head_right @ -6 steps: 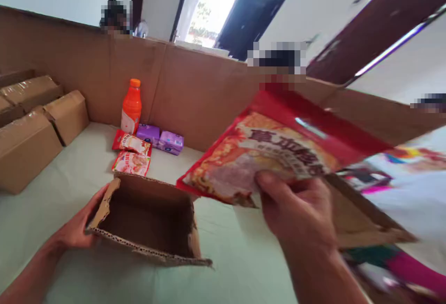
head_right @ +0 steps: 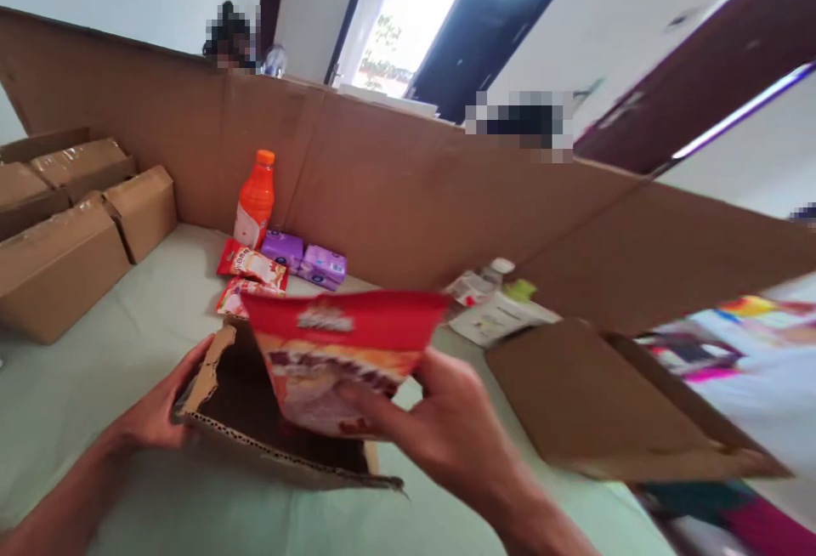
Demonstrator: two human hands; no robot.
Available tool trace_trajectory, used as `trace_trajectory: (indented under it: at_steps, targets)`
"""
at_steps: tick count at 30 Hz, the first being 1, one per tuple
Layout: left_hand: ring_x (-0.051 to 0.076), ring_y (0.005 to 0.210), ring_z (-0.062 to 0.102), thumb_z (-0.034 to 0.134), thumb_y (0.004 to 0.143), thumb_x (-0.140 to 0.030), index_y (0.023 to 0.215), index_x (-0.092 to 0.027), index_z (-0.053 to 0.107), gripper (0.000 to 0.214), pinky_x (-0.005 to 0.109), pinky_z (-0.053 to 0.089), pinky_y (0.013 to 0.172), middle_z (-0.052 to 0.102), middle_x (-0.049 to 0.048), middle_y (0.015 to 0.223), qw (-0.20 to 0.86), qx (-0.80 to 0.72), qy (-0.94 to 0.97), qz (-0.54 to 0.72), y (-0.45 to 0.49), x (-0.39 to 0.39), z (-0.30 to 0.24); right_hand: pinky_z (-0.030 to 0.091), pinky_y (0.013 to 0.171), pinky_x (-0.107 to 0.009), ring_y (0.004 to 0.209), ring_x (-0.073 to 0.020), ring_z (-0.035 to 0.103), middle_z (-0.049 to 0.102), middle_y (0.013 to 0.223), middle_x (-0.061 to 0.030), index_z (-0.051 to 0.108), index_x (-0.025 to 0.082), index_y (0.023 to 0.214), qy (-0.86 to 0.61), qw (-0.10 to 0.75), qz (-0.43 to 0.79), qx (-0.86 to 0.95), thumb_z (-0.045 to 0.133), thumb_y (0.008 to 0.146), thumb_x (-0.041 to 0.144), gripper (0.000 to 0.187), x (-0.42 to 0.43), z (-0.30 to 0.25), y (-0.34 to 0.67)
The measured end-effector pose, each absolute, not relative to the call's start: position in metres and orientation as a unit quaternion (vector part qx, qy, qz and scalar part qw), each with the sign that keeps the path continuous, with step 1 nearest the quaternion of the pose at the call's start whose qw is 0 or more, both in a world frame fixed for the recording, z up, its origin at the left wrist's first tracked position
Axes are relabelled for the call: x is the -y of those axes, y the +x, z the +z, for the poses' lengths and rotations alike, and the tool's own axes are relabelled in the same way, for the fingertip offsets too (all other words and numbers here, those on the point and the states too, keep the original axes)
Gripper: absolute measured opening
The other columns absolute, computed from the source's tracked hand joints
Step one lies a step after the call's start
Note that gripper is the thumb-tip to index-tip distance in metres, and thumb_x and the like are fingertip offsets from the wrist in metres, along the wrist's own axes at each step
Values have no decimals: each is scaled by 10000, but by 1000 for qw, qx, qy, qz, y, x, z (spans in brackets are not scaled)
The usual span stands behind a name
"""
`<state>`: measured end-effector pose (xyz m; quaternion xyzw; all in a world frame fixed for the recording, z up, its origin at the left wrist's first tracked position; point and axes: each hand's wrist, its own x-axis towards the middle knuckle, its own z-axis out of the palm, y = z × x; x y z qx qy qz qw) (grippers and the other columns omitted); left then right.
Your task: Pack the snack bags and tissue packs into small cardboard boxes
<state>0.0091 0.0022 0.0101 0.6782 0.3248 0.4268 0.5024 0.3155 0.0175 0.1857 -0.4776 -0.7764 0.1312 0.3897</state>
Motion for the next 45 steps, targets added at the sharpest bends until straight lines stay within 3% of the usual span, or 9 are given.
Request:
trace_trajectory:
  at_steps: [6, 11, 20, 28, 32, 35, 37, 42, 45]
  targets:
    - [408, 1472, 309, 794, 674, -511, 1593, -238, 125, 1169, 556, 246, 1210, 268, 153, 1631, 489, -333, 673, 444, 7, -2, 9, 406, 561, -265, 569, -166, 587, 673, 650, -43, 597, 212, 678, -424, 94, -13, 901, 514, 809, 213, 155, -20, 176, 302]
    - [390, 1474, 313, 772, 678, -406, 1591, -219, 115, 1141, 564, 257, 1204, 251, 166, 1632, 467, -353, 688, 429, 7, 0, 6, 411, 675, -299, 751, -210, 672, 748, 848, -69, 668, 184, 766, -380, -122, 46, 916, 533, 742, 89, 167, -30, 171, 281]
    - [381, 1474, 313, 762, 702, -434, 1589, -213, 119, 1118, 546, 256, 1213, 246, 170, 1628, 462, -350, 702, 414, 6, -1, 9, 440, 695, -303, 847, -229, 702, 759, 1011, -122, 745, 132, 920, -307, -226, 102, 919, 507, 920, 109, 240, -44, 146, 235]
    - [381, 1468, 324, 765, 725, -409, 1597, -258, 93, 1112, 555, 269, 1211, 252, 141, 1630, 459, -355, 709, 401, 3, -2, 7, 525, 804, -346, 946, -262, 710, 747, 1093, -112, 736, 159, 1072, -341, -200, 182, 900, 571, 904, 143, 236, -46, 159, 238]
    - [416, 1477, 293, 768, 725, -543, 1601, -268, 102, 1134, 562, 285, 1202, 252, 138, 1634, 467, -359, 700, 405, 3, -3, 8, 531, 935, -378, 1080, -255, 676, 713, 1212, -107, 689, 178, 1196, -389, -7, 144, 910, 575, 922, 202, 299, -38, 185, 281]
    - [433, 1478, 287, 756, 732, -600, 1602, -275, 96, 1139, 571, 318, 1182, 257, 144, 1638, 482, -364, 690, 398, 3, -3, 10, 587, 762, -303, 935, -210, 711, 741, 1126, -88, 705, 207, 1124, -463, 151, 100, 867, 515, 978, 320, 265, -15, 192, 328]
    - [438, 1485, 270, 741, 732, -639, 1604, -275, 88, 1149, 571, 323, 1180, 243, 148, 1647, 489, -365, 686, 396, 2, -3, 11, 596, 673, -277, 869, -202, 720, 749, 1095, -89, 708, 214, 1104, -498, 202, 82, 839, 534, 976, 428, 304, 5, 185, 355]
    - [452, 1491, 250, 681, 752, -712, 1609, -278, 62, 1143, 582, 304, 1190, 246, 134, 1652, 452, -377, 705, 395, 1, -4, 12, 574, 953, -397, 1179, -263, 653, 675, 1304, -132, 602, 209, 1348, -473, 200, 97, 853, 531, 964, 556, 522, 40, 142, 377]
    - [431, 1488, 283, 655, 774, -713, 1609, -293, 61, 1107, 583, 316, 1187, 275, 149, 1637, 425, -391, 714, 396, 1, -1, 16, 525, 1027, -481, 1257, -294, 594, 649, 1337, -152, 559, 190, 1396, -453, 198, 103, 863, 533, 964, 550, 562, 44, 120, 368]
